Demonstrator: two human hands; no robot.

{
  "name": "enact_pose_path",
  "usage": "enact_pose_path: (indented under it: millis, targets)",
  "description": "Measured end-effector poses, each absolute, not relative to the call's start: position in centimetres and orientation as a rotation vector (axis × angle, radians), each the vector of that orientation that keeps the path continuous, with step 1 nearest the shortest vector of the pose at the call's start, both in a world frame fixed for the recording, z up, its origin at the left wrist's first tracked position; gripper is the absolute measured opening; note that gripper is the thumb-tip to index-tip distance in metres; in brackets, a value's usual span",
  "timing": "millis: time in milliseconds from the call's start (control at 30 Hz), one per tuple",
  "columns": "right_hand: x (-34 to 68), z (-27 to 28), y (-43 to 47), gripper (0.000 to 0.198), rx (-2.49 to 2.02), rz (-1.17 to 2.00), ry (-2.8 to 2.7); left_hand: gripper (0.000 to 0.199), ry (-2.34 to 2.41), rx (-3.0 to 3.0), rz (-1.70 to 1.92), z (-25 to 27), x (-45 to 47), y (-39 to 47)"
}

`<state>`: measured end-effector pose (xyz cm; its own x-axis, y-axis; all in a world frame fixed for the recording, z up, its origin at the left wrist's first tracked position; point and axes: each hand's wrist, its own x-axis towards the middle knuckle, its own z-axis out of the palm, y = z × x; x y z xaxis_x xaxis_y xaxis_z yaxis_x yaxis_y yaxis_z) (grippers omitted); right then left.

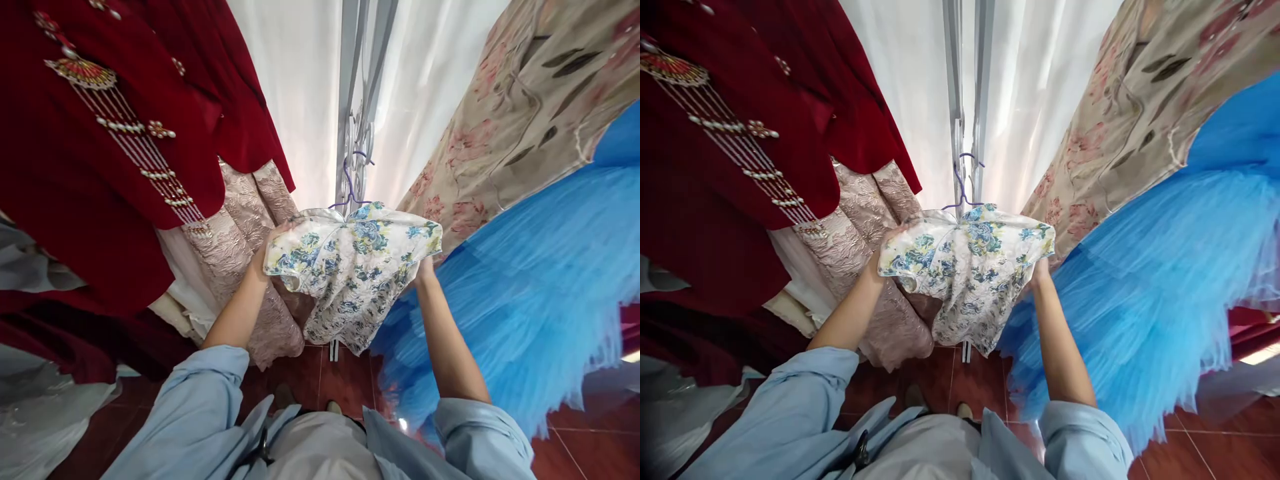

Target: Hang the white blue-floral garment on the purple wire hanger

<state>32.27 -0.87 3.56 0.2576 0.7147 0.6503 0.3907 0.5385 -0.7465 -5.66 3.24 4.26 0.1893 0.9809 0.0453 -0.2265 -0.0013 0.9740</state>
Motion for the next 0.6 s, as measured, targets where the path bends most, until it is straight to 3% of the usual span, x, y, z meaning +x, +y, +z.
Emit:
enact_pose_path:
  millis: [167,400,600]
  targets:
    - [33.2,5.9,-1.8,0.061,-0.843,0.614,-0.887,0.040,0.788,0.856,1.395,4.8,-4.7,2.1]
    - [29.0,11.9,-1.8,0.052,-0.727,0.480,-0.976,0.042,0.679,0.697,1.361,6.3,-4.9,-0.9]
    - [23.9,12.9,-6.3,0.044,-0.683,0.339,-1.022,0.034,0.664,0.624,1.347,2.3,-8.0,-1.4]
